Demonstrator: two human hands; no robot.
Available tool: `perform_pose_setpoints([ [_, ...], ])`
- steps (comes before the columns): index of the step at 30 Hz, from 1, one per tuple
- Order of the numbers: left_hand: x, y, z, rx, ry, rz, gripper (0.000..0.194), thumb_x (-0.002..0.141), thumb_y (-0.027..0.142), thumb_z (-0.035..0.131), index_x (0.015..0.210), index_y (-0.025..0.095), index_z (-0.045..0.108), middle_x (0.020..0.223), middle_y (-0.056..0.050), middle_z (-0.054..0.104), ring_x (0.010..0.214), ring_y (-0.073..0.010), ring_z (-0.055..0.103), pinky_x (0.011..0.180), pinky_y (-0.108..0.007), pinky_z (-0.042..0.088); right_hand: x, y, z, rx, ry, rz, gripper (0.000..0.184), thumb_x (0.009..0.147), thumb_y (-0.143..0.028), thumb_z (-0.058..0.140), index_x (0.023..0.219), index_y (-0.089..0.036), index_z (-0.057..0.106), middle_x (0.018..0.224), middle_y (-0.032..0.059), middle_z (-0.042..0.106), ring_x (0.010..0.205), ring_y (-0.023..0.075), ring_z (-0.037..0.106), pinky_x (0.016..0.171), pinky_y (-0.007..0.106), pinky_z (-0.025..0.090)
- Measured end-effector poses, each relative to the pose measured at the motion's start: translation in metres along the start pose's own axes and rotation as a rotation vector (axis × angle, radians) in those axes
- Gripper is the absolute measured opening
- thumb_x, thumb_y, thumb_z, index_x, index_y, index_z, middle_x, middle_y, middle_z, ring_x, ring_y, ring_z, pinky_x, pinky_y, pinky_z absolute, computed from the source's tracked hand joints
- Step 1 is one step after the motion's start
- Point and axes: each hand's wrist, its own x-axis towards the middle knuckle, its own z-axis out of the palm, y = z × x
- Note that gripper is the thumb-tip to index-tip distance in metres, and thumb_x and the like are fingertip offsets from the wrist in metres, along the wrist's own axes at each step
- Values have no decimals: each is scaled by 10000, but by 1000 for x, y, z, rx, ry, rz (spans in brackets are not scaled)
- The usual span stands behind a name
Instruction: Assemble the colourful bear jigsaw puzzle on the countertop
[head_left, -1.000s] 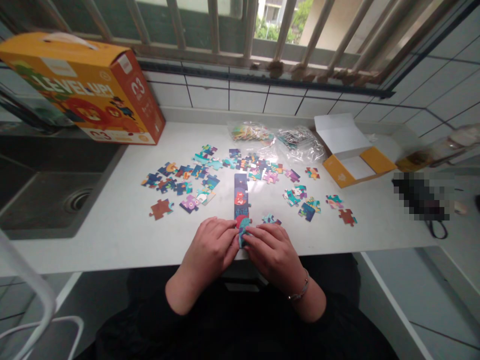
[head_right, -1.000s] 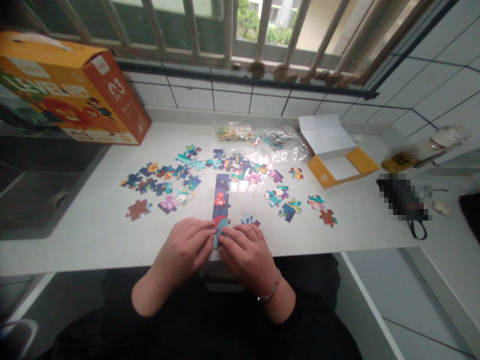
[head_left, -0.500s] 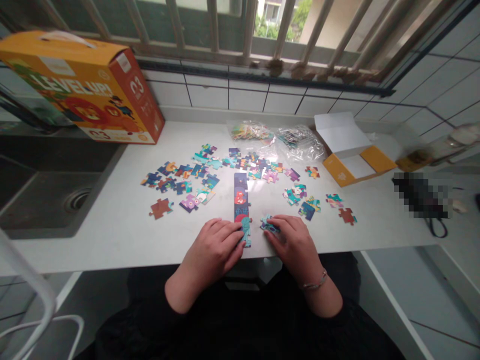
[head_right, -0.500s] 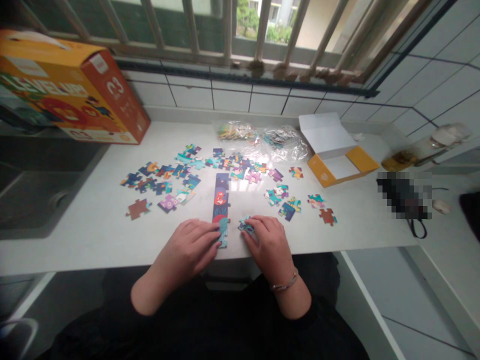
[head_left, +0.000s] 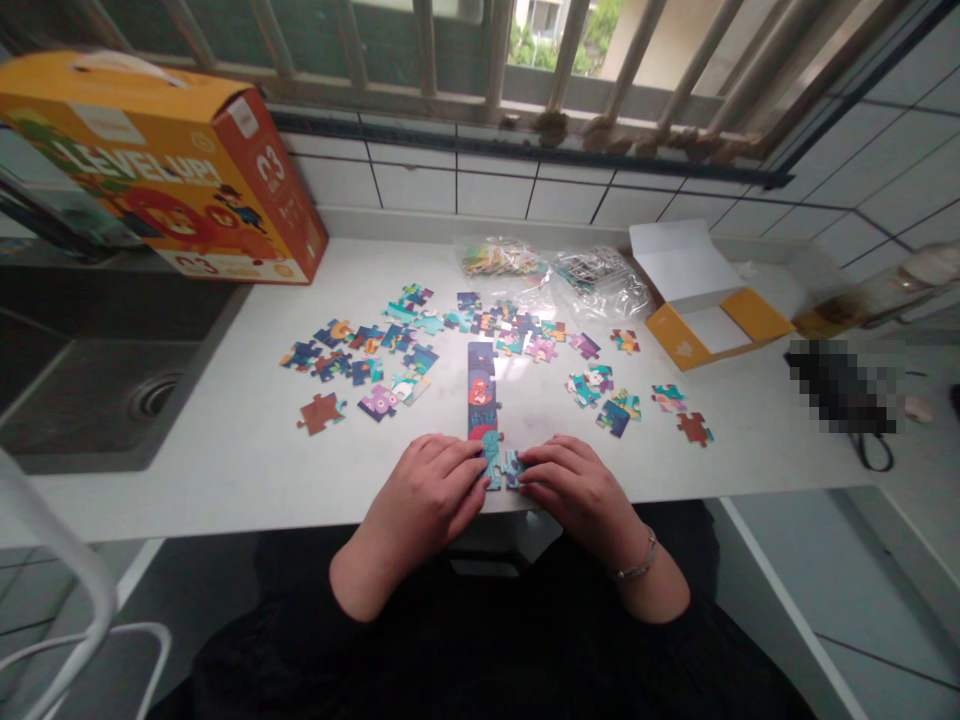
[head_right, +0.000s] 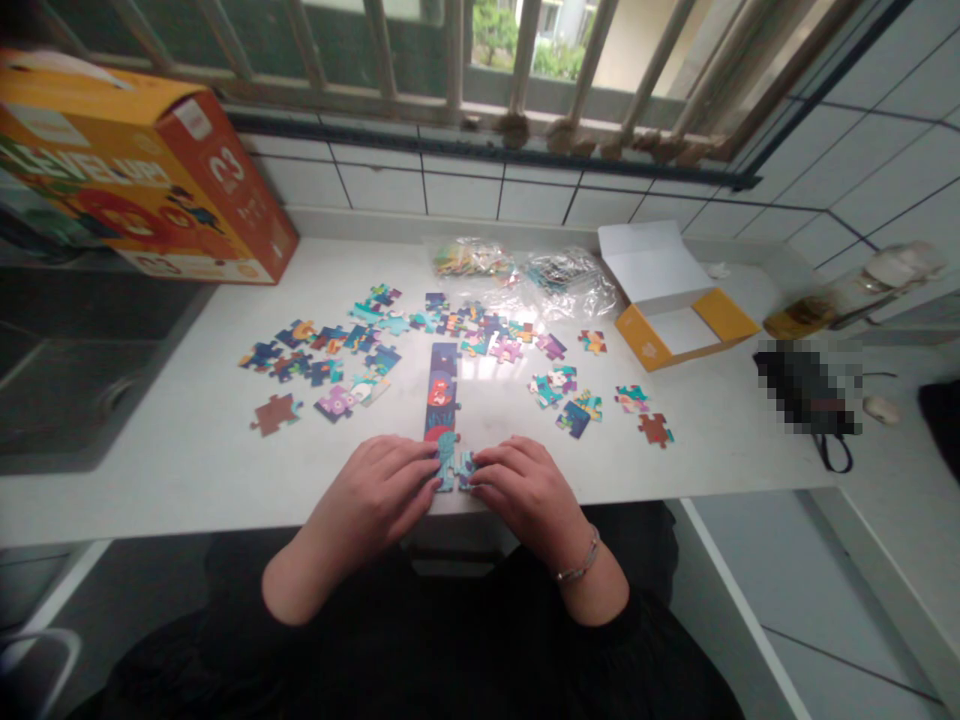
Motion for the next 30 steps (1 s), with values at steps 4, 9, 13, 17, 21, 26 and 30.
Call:
perform_pose_setpoints([
  [4, -1, 0, 0, -6, -4, -8, 190, 1070, 220, 653, 1234, 204, 747, 1319, -111, 788, 1160, -304, 723, 1035, -517, 563, -1, 1, 0, 2, -12, 13, 57, 1085, -243, 698, 1075, -283, 737, 1216, 42, 827, 1104, 232, 740, 1113, 483, 540],
  [9, -1, -1, 2, -11, 8, -9, 185, 1063, 217, 659, 1224, 207, 750, 1310, -115, 788, 1155, -301, 721, 1032, -512, 560, -2, 2, 0, 27, -15, 11, 93, 1065, -191, 716, 1053, -283, 707, 1231, 27, 822, 1105, 220, 737, 1120, 476, 513],
  [13, -1, -1, 3, -14, 13, 0, 188, 1061, 217, 662, 1225, 195, 749, 1295, -115, 788, 1142, -300, 720, 1024, -508, 561, -2, 3, 1, 59, -2, -7, 99, 1051, -189, 743, 1068, -280, 707, 1240, 31, 824, 1103, 214, 741, 1101, 456, 517],
  [17, -1, -2, 2, -11, 7, 6, 190, 1064, 218, 660, 1229, 183, 746, 1309, -118, 783, 1152, -303, 712, 1030, -511, 558, 1, 1, 2, 37, 7, -27, 71, 1054, -211, 746, 1081, -277, 738, 1224, 38, 829, 1083, 226, 728, 1049, 442, 544],
  [21, -1, -2, 3, -7, 1, 6, 194, 1056, 213, 665, 1229, 183, 748, 1307, -125, 778, 1167, -305, 708, 1035, -512, 559, 4, -1, 2, -1, 5, -39, 59, 1053, -255, 762, 1094, -291, 784, 1221, 30, 833, 1046, 225, 713, 1015, 434, 561],
  [26, -1, -1, 2, 1, -6, 25, 224, 1037, 217, 683, 1250, 204, 751, 1321, -129, 767, 1169, -305, 706, 1040, -511, 560, 4, -2, 3, -37, -5, -52, 101, 1059, -258, 750, 1124, -305, 811, 1223, 40, 828, 1053, 231, 707, 1003, 432, 581],
  [30, 1, 0, 0, 31, -35, 128, 275, 1035, 237, 703, 1307, 232, 736, 1326, -110, 768, 1180, -307, 702, 1037, -506, 556, 2, -2, 1, 5, 15, -41, 127, 1049, -257, 762, 1151, -315, 811, 1252, 58, 803, 1099, 246, 715, 997, 448, 606],
])
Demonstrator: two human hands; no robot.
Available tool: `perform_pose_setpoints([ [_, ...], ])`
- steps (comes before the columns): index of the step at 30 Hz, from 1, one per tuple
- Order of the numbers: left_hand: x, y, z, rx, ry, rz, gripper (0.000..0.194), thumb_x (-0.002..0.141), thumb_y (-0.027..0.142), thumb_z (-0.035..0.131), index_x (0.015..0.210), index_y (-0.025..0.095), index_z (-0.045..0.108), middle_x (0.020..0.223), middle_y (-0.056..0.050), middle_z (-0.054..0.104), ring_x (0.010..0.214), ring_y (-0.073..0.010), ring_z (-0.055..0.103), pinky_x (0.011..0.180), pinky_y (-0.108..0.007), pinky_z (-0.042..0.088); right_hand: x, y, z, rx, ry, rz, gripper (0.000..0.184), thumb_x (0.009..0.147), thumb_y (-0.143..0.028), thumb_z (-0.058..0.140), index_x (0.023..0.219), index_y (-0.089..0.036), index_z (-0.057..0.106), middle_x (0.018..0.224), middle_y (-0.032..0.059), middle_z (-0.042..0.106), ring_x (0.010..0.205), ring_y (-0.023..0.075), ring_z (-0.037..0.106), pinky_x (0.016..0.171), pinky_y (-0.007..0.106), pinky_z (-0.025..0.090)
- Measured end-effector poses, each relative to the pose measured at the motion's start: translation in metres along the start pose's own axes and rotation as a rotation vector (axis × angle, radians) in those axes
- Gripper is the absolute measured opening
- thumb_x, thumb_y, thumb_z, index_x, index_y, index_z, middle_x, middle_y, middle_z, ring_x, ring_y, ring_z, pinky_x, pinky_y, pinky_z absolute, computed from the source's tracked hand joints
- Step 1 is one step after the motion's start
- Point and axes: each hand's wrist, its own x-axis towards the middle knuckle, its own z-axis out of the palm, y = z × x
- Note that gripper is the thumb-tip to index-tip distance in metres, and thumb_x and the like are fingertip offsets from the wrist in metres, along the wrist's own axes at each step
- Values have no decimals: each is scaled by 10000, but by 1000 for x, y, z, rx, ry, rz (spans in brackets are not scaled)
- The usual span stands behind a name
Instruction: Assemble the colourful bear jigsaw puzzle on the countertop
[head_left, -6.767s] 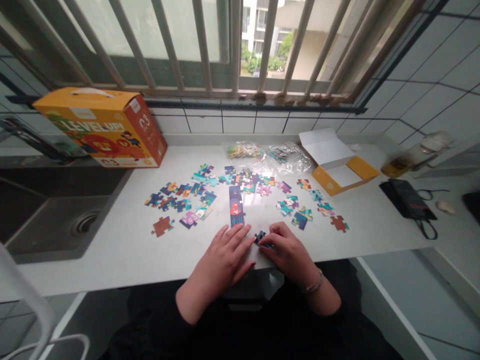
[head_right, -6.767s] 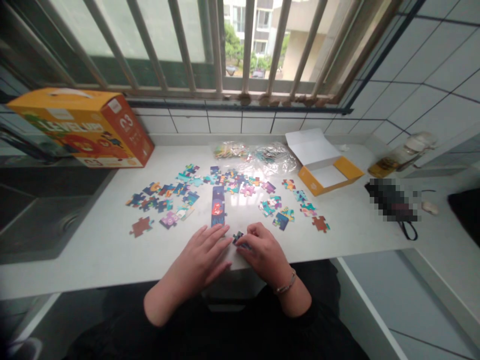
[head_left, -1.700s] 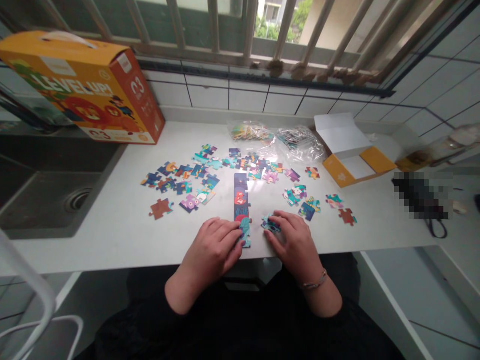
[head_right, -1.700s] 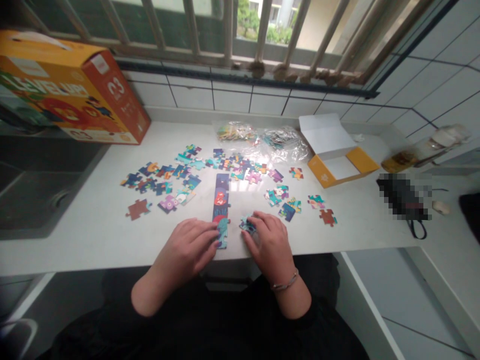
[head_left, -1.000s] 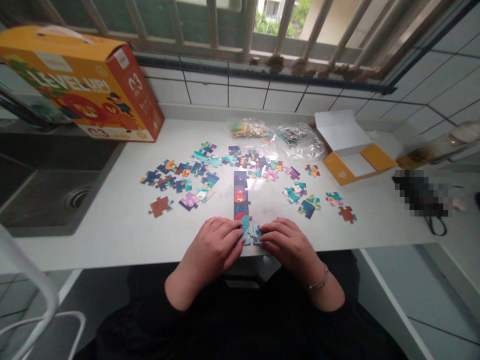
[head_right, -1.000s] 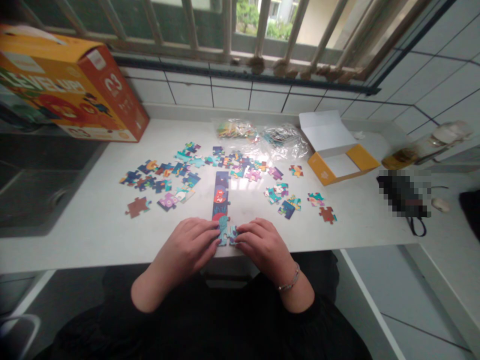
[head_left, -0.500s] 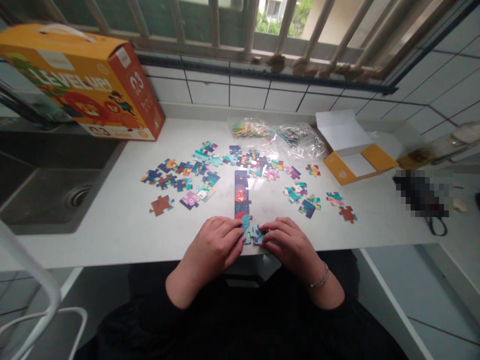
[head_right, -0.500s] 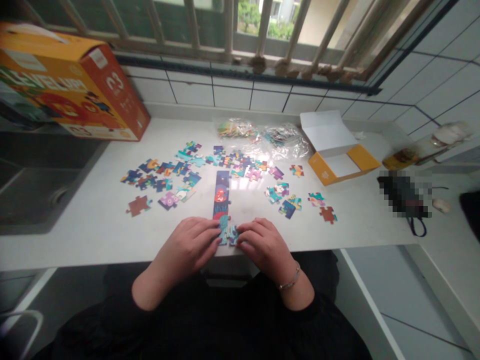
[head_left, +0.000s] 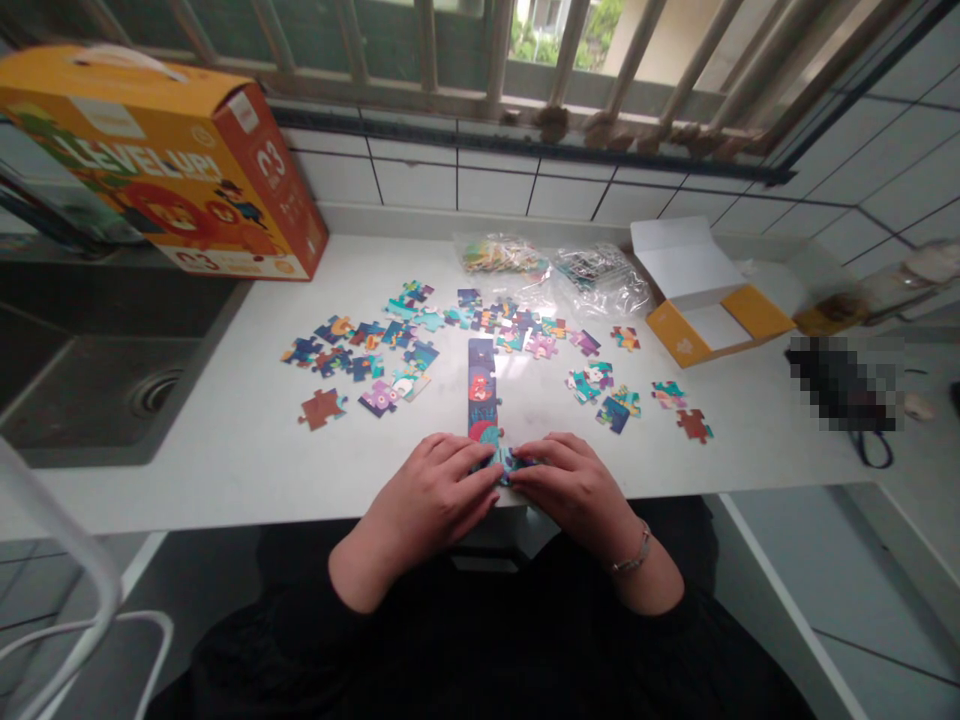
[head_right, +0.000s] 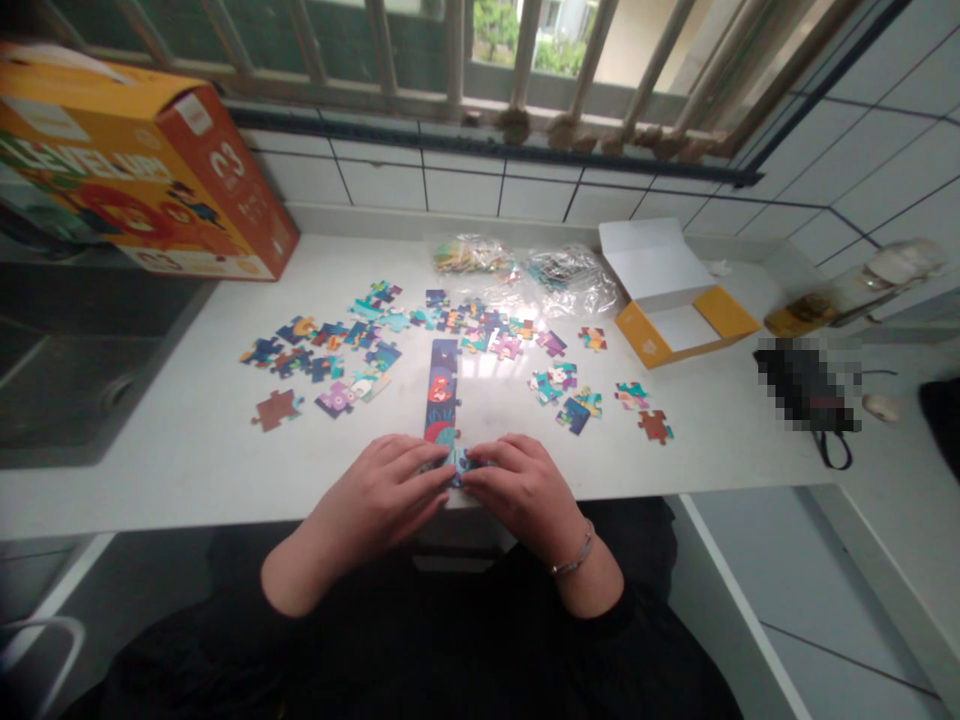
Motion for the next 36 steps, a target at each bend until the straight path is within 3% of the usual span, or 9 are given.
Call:
perform_pose_setpoints([
  [3, 0, 0, 0, 11, -12, 18, 273, 1049, 270, 700, 1319, 244, 730, 1338, -101, 766, 1188, -307, 697, 1027, -494, 555, -2, 0, -5, 95, 113, 128, 164, 1063, -255, 723, 1213, -288, 780, 1257, 100, 756, 1158, 256, 722, 991, 444, 627],
  [7, -1, -1, 0, -8, -12, 8, 254, 1060, 294, 693, 1305, 242, 736, 1356, -92, 758, 1193, -309, 683, 1030, -498, 551, -3, 0, -9, 111, 284, 294, 112, 1079, -220, 644, 1140, -256, 731, 1101, 86, 745, 1068, 255, 724, 948, 445, 617],
  [14, 1, 0, -1, -4, -18, 9, 242, 1060, 277, 688, 1293, 244, 744, 1348, -93, 756, 1182, -308, 677, 1019, -497, 554, -2, -5, -2, 3, 159, 158, 89, 1071, -210, 671, 1101, -244, 747, 1045, 80, 750, 994, 254, 677, 882, 436, 572],
  [19, 1, 0, -3, 1, -22, 7, 265, 1040, 262, 709, 1302, 248, 751, 1340, -108, 759, 1186, -309, 686, 1017, -501, 562, 0, -7, 2, -124, 57, 107, 133, 1069, -257, 705, 940, -248, 732, 970, 51, 753, 925, 246, 634, 865, 438, 501],
  [22, 1, 1, -3, -1, -29, 4, 270, 1036, 260, 714, 1303, 246, 750, 1338, -111, 758, 1190, -309, 687, 1026, -505, 561, 0, -7, 4, -136, 51, 126, 73, 1080, -287, 698, 1047, -232, 732, 1001, 60, 761, 956, 255, 642, 888, 438, 497],
  [25, 2, 0, -3, -7, -35, 4, 264, 1049, 263, 696, 1307, 239, 743, 1346, -103, 754, 1204, -311, 680, 1035, -506, 558, 0, -8, 6, -164, 37, 141, 150, 1078, -328, 703, 1166, -206, 708, 1050, 80, 763, 988, 271, 650, 907, 450, 496],
  [36, 1, -1, -3, -1, -49, 4, 285, 1048, 259, 687, 1328, 261, 735, 1351, -111, 747, 1199, -313, 685, 1029, -510, 562, 0, -8, 9, -221, 23, 153, 193, 1073, -344, 695, 1239, -246, 695, 1051, 80, 755, 972, 286, 659, 891, 473, 506],
])
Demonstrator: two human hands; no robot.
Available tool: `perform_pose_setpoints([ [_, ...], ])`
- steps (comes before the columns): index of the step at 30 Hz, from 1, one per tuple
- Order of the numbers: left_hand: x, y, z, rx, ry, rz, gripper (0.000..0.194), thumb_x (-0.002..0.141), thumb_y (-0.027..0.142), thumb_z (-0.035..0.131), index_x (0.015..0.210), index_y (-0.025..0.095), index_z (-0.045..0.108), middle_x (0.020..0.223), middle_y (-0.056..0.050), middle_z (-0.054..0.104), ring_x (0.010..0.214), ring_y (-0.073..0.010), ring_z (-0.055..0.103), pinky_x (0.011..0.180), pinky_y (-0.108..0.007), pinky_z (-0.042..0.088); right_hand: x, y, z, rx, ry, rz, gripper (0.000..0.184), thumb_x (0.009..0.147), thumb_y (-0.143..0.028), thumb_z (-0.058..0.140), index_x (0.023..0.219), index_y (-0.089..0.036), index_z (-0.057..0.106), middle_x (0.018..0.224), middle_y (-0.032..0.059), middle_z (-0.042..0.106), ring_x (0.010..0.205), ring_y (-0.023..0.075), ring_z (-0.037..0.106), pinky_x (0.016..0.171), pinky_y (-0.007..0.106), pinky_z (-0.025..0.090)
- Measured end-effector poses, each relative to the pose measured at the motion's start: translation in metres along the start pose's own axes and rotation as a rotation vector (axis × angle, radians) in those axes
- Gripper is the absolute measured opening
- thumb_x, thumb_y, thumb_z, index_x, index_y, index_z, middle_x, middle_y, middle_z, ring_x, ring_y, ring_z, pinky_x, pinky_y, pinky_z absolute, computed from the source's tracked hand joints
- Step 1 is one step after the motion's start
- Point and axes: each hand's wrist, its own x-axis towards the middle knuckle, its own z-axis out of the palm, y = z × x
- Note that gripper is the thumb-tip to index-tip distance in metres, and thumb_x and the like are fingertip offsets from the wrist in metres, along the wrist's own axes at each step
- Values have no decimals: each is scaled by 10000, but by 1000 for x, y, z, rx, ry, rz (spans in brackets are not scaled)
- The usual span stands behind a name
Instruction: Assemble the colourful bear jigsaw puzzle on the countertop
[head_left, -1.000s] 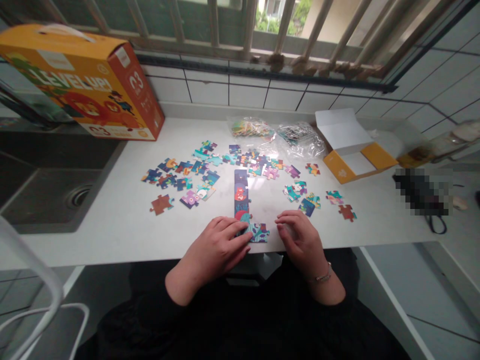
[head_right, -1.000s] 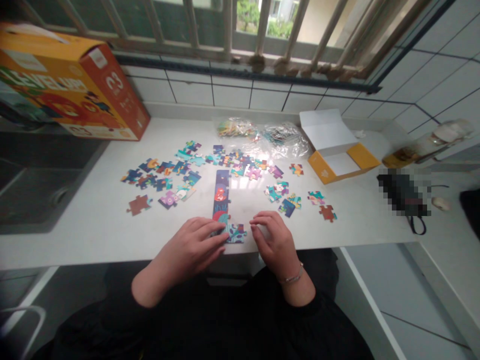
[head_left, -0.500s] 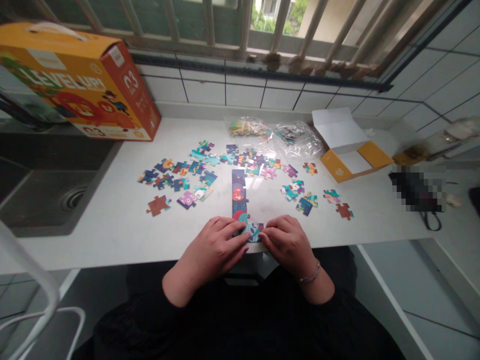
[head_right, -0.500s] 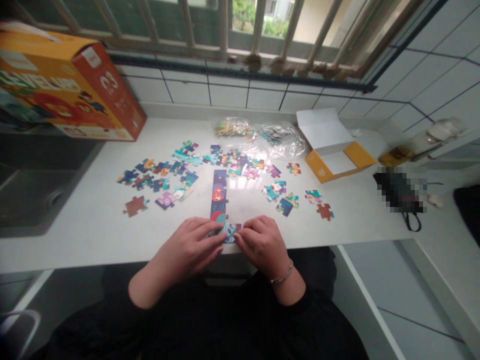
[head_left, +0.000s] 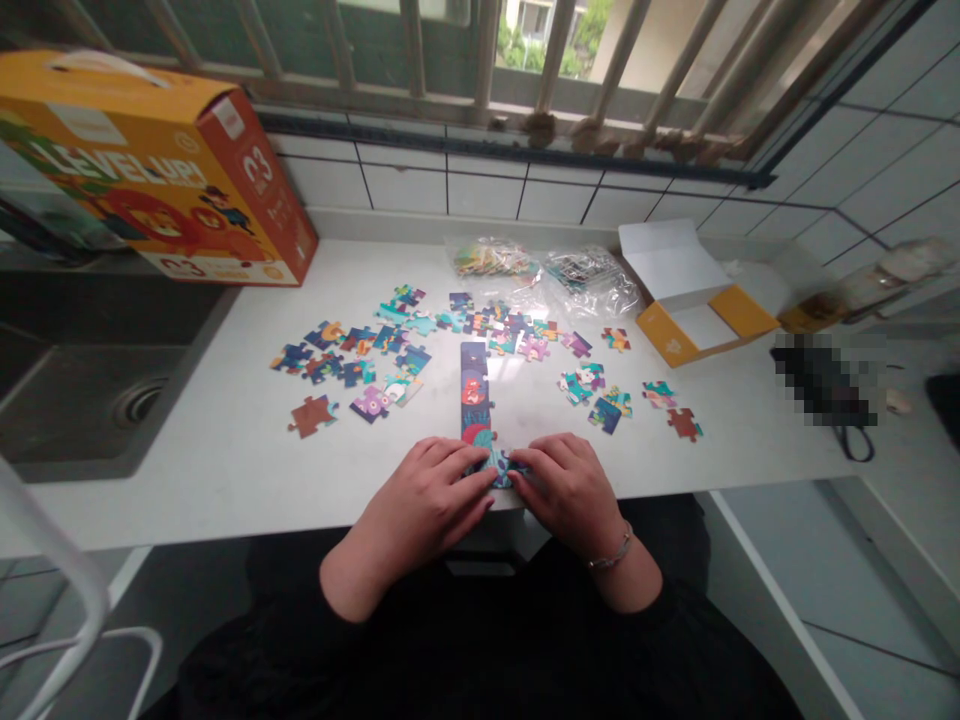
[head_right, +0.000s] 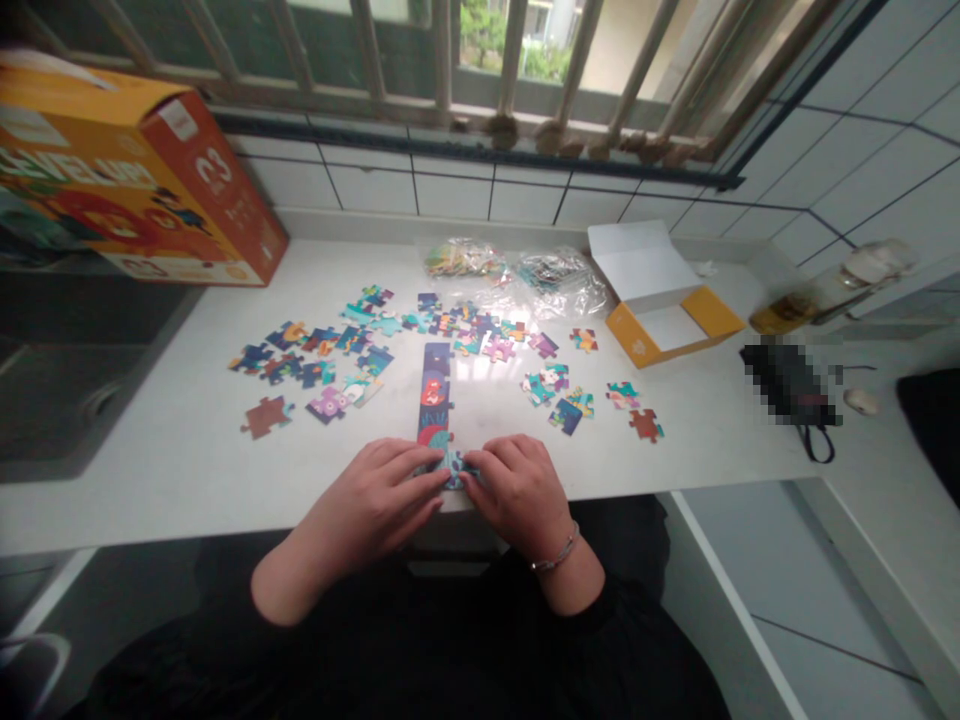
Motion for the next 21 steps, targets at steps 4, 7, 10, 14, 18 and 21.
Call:
perform_pose_setpoints([
  [4, 0, 0, -1, -14, 13, -2, 280, 1035, 242, 704, 1312, 250, 742, 1348, -112, 749, 1198, -311, 693, 1023, -503, 566, 0, 0, 1, 61, 67, 36, 290, 1077, -350, 694, 1329, -220, 635, 1004, 70, 744, 948, 273, 665, 889, 460, 520],
  [7, 0, 0, 0, -14, 11, 0, 302, 1025, 237, 713, 1326, 252, 739, 1356, -111, 747, 1200, -314, 693, 1028, -509, 565, 0, 0, 1, 5, 6, 9, 145, 1086, -335, 683, 1204, -251, 684, 1036, 73, 754, 970, 277, 655, 887, 459, 503],
  [10, -1, 0, 1, -15, 6, -5, 295, 1033, 246, 706, 1326, 251, 736, 1362, -110, 744, 1209, -317, 687, 1041, -516, 561, 0, -1, 0, 9, 30, 26, 182, 1087, -340, 680, 1236, -236, 678, 1028, 75, 751, 967, 272, 652, 883, 451, 501],
  [14, 0, 0, 1, -14, 4, -8, 290, 1048, 253, 690, 1335, 257, 731, 1372, -107, 743, 1211, -316, 683, 1043, -515, 561, 1, -2, 0, -35, -14, 0, 137, 1089, -339, 678, 1188, -253, 714, 1028, 73, 752, 963, 275, 641, 879, 457, 487],
  [18, 0, 0, 0, -15, -2, -8, 292, 1053, 257, 679, 1341, 258, 727, 1372, -108, 744, 1206, -315, 686, 1037, -514, 563, 2, -2, 0, -39, 0, 14, 259, 1091, -352, 669, 1315, -224, 687, 1011, 83, 752, 951, 282, 642, 870, 463, 493],
  [21, 0, -1, 1, -14, -4, -8, 290, 1055, 256, 676, 1341, 256, 729, 1365, -110, 746, 1204, -315, 686, 1043, -520, 560, 1, -2, 1, -57, -20, 6, 177, 1086, -344, 672, 1227, -243, 709, 980, 75, 743, 950, 288, 637, 867, 463, 484],
])
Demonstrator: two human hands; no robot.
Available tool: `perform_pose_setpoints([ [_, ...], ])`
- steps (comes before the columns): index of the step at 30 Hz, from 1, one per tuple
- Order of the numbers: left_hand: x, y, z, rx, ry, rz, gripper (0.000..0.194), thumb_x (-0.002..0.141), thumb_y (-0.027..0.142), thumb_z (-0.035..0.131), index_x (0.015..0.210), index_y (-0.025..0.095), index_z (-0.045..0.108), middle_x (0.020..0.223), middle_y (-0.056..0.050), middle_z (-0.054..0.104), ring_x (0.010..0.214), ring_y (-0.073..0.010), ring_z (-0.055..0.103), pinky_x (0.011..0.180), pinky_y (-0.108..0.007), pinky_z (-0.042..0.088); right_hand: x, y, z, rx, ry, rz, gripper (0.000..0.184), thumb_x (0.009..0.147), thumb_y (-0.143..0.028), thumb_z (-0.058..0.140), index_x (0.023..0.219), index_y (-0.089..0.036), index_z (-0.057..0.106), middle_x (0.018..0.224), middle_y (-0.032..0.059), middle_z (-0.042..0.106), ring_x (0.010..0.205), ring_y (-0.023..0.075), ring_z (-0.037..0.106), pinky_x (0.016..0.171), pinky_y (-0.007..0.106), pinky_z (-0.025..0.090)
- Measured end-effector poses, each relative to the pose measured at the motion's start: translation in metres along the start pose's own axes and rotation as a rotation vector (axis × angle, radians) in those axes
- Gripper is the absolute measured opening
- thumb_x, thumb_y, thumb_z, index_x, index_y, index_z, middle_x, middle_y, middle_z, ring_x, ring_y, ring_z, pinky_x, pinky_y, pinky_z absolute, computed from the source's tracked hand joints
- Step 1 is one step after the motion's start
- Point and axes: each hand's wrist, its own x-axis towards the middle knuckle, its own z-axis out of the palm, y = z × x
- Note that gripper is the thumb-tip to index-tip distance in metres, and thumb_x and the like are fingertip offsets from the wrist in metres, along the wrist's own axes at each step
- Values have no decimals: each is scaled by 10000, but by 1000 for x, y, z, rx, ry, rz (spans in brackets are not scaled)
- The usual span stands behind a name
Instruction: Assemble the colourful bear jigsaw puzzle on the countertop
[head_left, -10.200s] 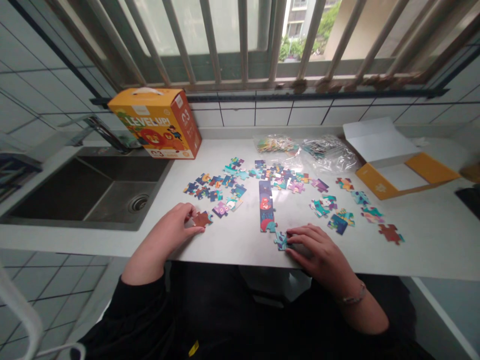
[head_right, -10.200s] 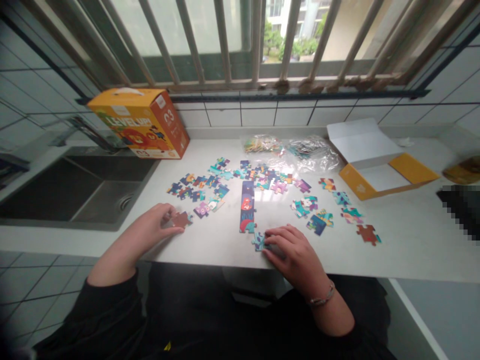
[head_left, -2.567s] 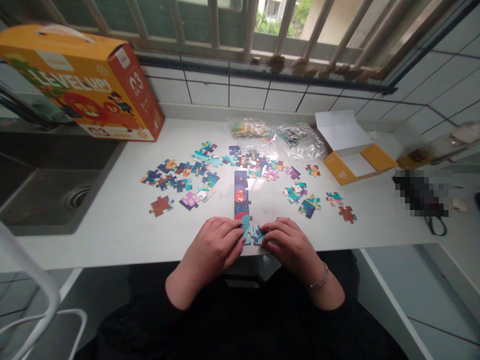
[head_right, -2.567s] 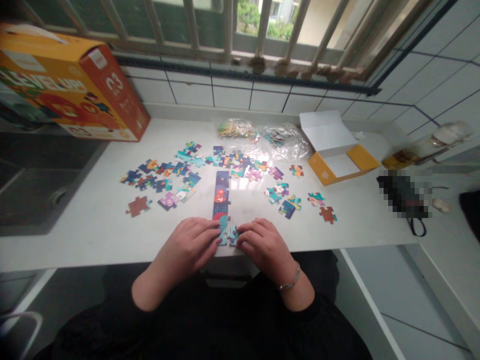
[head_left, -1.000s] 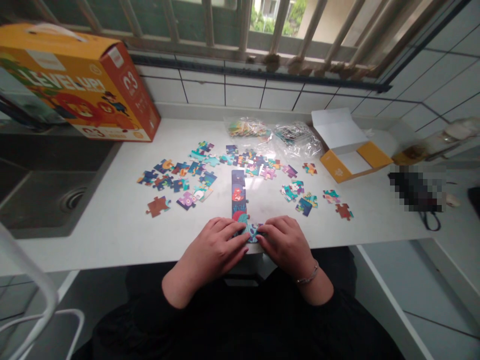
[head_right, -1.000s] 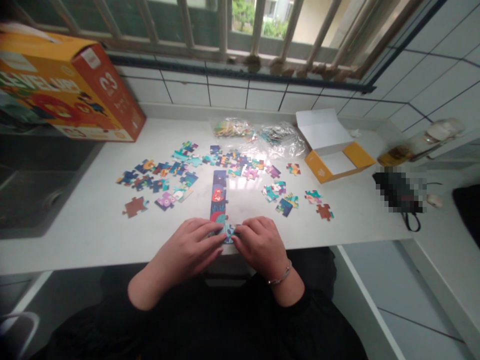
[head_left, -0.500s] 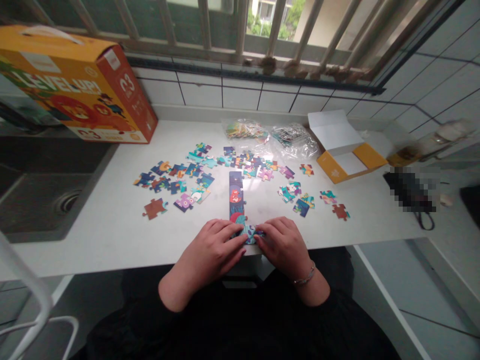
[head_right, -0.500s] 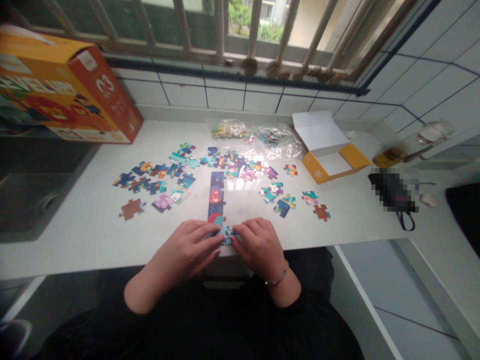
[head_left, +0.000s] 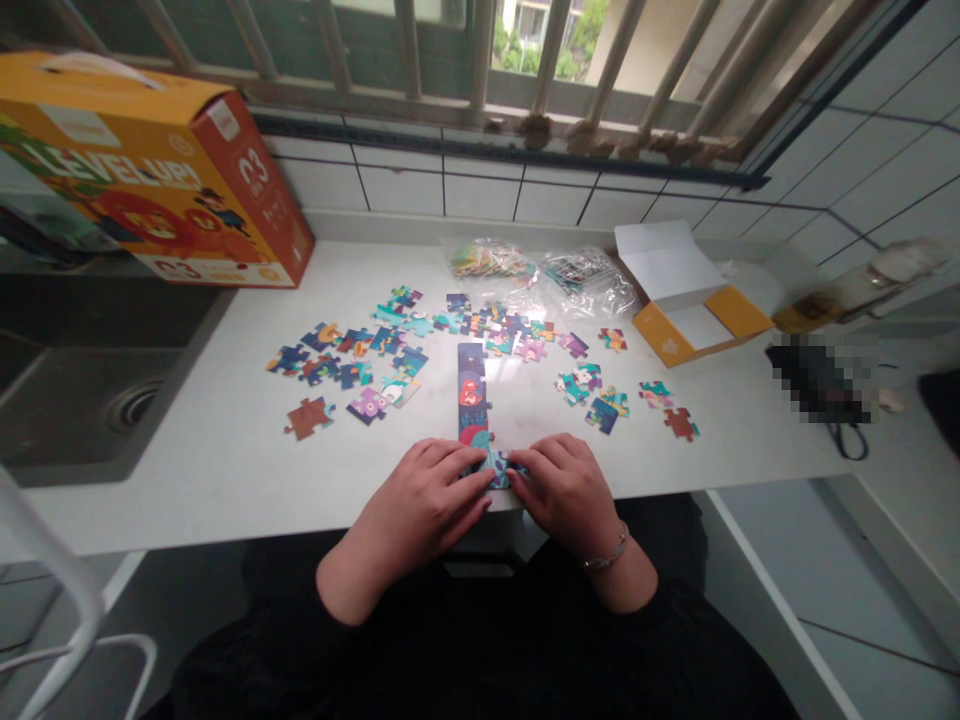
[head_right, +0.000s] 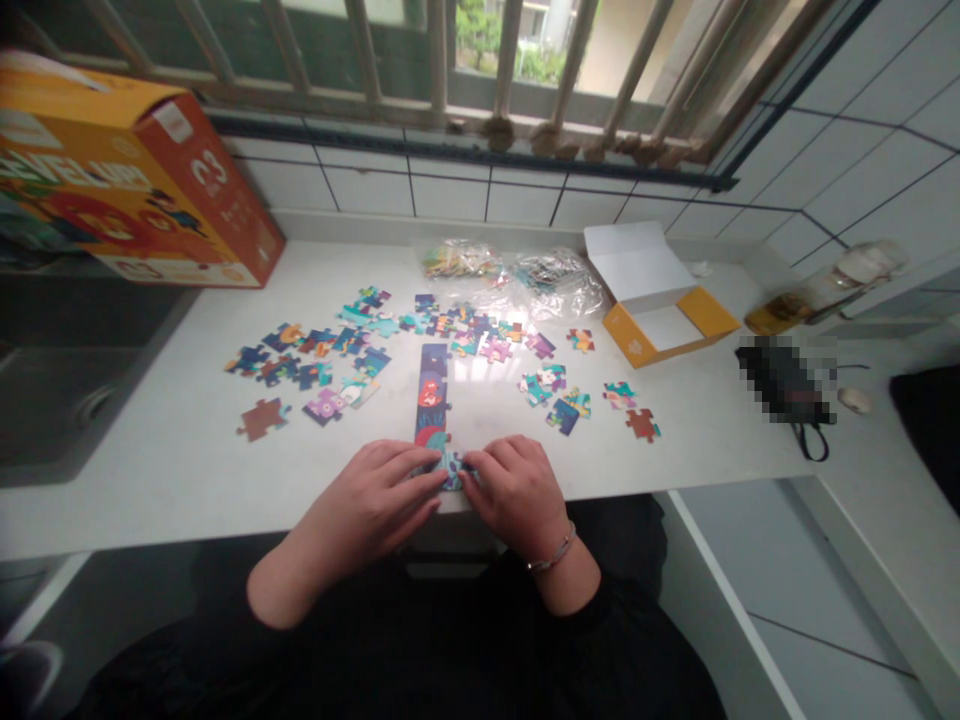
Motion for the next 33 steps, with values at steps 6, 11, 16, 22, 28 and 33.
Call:
perform_pose_setpoints([
  [6, -1, 2, 1, -16, 2, -13, 285, 1056, 279, 686, 1337, 257, 729, 1361, -111, 749, 1219, -310, 684, 1058, -513, 554, -1, 1, -1, 39, 25, 8, 102, 1082, -306, 669, 1148, -235, 702, 951, 69, 738, 934, 280, 639, 848, 447, 470],
  [11, -1, 5, 0, -16, -25, -36, 291, 1087, 325, 650, 1362, 253, 711, 1380, -97, 742, 1227, -310, 670, 1074, -511, 539, -2, 2, -1, 31, 7, -18, 66, 1080, -286, 672, 1087, -232, 711, 944, 68, 726, 923, 279, 628, 849, 449, 458],
  [16, -2, 6, -2, -30, -23, -44, 284, 1089, 330, 651, 1350, 236, 709, 1367, -106, 748, 1231, -304, 670, 1070, -509, 546, -2, 3, 0, 49, 14, -16, 51, 1071, -280, 683, 1076, -241, 716, 944, 66, 731, 918, 278, 632, 842, 441, 453],
  [22, -5, 2, -1, -82, 22, -68, 215, 1086, 300, 652, 1275, 226, 721, 1333, -107, 757, 1221, -283, 692, 1075, -484, 559, -3, 4, 1, 47, 31, -23, 43, 1066, -271, 684, 1081, -249, 718, 934, 63, 727, 920, 280, 636, 844, 444, 458],
  [28, -4, 2, 1, -78, 18, -74, 187, 1092, 276, 626, 1238, 218, 727, 1331, -101, 758, 1227, -283, 689, 1077, -484, 561, -3, 4, 2, 33, 35, -27, 45, 1082, -276, 674, 1080, -241, 703, 940, 65, 722, 926, 276, 634, 839, 446, 465],
  [33, -4, 2, 3, -80, 21, -81, 179, 1085, 264, 634, 1229, 219, 729, 1325, -100, 757, 1223, -280, 688, 1072, -481, 561, -3, 4, 2, 36, 27, -25, 56, 1087, -278, 666, 1078, -237, 703, 942, 65, 723, 918, 270, 627, 837, 446, 463],
])
